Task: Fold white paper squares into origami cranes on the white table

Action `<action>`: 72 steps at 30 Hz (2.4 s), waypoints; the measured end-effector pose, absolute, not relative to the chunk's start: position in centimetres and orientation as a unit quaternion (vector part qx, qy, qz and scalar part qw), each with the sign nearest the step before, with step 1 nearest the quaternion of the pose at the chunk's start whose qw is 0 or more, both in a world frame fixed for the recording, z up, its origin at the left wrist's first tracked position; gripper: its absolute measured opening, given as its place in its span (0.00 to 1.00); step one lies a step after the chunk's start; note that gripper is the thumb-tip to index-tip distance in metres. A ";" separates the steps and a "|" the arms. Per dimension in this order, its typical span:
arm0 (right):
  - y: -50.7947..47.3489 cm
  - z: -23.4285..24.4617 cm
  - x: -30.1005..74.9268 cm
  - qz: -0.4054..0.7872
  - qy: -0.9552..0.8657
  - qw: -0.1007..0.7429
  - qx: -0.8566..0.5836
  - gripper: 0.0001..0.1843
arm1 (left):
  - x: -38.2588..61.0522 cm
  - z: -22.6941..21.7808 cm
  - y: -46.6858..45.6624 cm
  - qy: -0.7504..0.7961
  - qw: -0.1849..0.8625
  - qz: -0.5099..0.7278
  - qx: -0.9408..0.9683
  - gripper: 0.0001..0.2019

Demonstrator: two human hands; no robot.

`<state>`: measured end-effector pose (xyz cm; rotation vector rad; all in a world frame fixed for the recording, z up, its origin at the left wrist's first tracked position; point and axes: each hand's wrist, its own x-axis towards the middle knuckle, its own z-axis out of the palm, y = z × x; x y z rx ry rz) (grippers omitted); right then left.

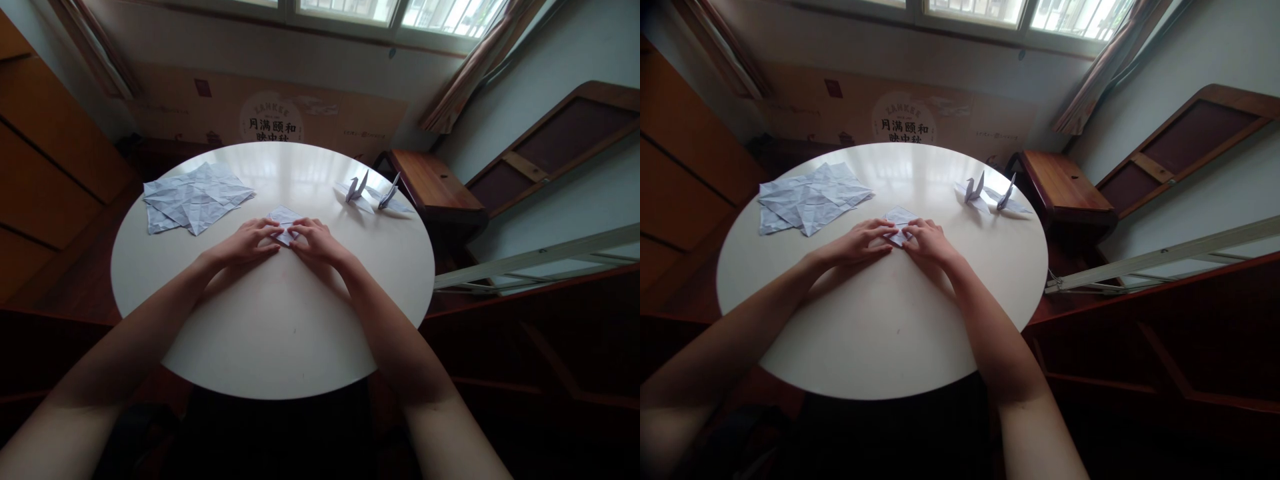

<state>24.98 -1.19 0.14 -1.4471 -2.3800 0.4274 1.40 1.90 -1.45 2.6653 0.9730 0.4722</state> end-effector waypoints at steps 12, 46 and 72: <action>-1.3 0.6 24.8 0.156 -0.831 0.152 -0.513 0.21 | 1.4 -1.6 2.0 0.333 0.131 0.168 0.918 0.24; -1.0 -0.2 25.1 0.145 -0.835 0.168 -0.504 0.21 | 1.3 -2.1 2.5 0.329 0.127 0.168 0.921 0.25; -1.1 0.3 24.9 0.152 -0.829 0.155 -0.515 0.22 | 1.3 -2.2 2.4 0.325 0.127 0.175 0.921 0.24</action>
